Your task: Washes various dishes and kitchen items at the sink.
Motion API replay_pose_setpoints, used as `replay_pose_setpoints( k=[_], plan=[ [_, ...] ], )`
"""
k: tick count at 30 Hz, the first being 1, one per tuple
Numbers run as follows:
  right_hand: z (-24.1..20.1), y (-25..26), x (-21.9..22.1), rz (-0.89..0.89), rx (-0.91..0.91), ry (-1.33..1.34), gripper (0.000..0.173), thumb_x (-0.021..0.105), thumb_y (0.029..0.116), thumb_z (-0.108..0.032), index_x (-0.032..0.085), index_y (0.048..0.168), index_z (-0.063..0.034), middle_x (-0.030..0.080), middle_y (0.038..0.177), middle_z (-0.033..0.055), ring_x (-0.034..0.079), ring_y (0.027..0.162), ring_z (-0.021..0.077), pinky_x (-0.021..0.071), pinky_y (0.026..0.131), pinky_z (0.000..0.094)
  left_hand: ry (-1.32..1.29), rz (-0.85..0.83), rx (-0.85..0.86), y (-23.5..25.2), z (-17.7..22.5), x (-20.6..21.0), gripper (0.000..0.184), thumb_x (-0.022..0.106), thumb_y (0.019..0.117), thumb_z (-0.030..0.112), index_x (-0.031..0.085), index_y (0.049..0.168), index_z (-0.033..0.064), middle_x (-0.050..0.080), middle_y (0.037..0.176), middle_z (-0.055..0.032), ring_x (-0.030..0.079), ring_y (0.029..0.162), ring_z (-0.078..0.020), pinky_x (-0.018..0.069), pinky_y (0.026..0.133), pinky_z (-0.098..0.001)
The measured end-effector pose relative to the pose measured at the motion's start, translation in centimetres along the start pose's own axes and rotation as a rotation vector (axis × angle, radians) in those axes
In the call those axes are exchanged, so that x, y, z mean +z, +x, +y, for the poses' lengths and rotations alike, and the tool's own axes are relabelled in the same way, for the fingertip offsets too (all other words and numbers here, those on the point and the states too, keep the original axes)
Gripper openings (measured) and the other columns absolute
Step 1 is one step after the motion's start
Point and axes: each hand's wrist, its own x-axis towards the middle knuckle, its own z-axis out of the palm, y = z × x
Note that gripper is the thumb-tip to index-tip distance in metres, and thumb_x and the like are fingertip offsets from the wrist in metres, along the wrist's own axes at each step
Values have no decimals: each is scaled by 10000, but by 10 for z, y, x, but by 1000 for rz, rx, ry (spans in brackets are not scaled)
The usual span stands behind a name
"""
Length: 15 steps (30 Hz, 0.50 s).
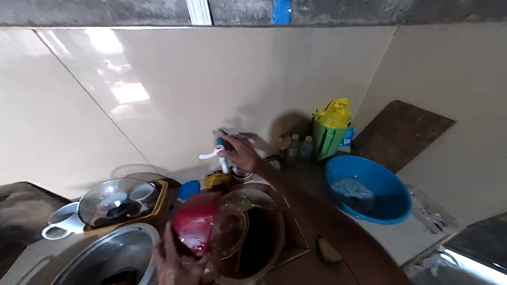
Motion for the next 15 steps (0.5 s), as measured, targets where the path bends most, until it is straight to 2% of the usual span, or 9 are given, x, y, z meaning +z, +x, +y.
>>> replay_pose_setpoints(
  k=[1, 3, 5, 6, 8, 9, 11, 13, 15],
  plan=[
    [7, -24, -25, -37, -26, -43, 450, 671, 994, -237, 625, 1339, 48, 648, 1290, 264, 608, 1223, 406, 456, 1080, 552, -80, -3, -104, 0, 0, -3, 1237, 913, 619, 325, 243, 1581, -67, 315, 1486, -456, 414, 1318, -609, 411, 1078, -635],
    [17, -82, -72, -280, 36, -201, 243, 607, 1021, -125, 698, 1127, 73, 702, 1091, 250, 679, 1057, 375, 515, 980, 511, -363, -8, -398, 0, -8, -7, 1063, 839, 782, 282, 223, 1595, -15, 388, 1522, -331, 509, 1335, -381, 494, 1053, -466],
    [51, -161, -94, -516, 11, -290, 287, 516, 1073, -153, 699, 1083, 68, 699, 1011, 230, 689, 939, 323, 555, 867, 414, -635, 1, -655, -4, -10, -8, 855, 724, 920, 303, 245, 1595, 87, 503, 1414, -235, 644, 1118, -279, 602, 824, -465],
    [83, -208, -93, -495, -119, -231, 315, 518, 1065, -168, 703, 1034, 85, 699, 916, 225, 685, 805, 271, 565, 743, 305, -725, -7, -713, -7, -9, -9, 779, 663, 966, 317, 251, 1595, 115, 512, 1408, -212, 647, 1114, -277, 602, 816, -488],
    [53, -247, -97, -917, 513, -264, 307, 493, 1067, -95, 616, 1278, 91, 630, 1249, 303, 619, 1154, 411, 468, 1021, 523, -836, 8, -780, -15, 1, -8, 642, 568, 1021, 333, 307, 1563, 109, 531, 1383, -183, 633, 1145, -274, 593, 853, -500],
    [58, -269, -93, -971, 624, -264, 309, 510, 1045, -72, 607, 1296, 80, 613, 1284, 306, 602, 1187, 433, 454, 1036, 567, -868, 26, -811, -20, 7, -7, 597, 534, 1038, 341, 327, 1544, 102, 530, 1379, -176, 625, 1157, -272, 589, 864, -496],
    [62, -305, -89, -986, 695, -220, 328, 489, 1053, -40, 559, 1345, 94, 589, 1304, 324, 600, 1183, 448, 465, 1020, 567, -899, 62, -857, -28, 20, -6, 578, 493, 1052, 352, 321, 1539, 93, 486, 1424, -179, 595, 1197, -278, 572, 894, -488],
    [73, -329, -79, -951, 627, -220, 371, 495, 1038, -9, 521, 1386, 117, 533, 1391, 352, 537, 1286, 494, 421, 1080, 594, -923, 104, -876, -35, 29, -4, 551, 469, 1060, 352, 332, 1521, 82, 483, 1417, -173, 600, 1184, -275, 568, 898, -485],
    [100, -352, -61, -903, 540, -254, 387, 575, 972, 34, 572, 1355, 92, 540, 1401, 315, 512, 1314, 487, 431, 1090, 594, -958, 132, -895, -43, 30, -1, 544, 475, 1054, 362, 353, 1497, 71, 501, 1389, -177, 605, 1168, -283, 561, 903, -502]
  ],
)
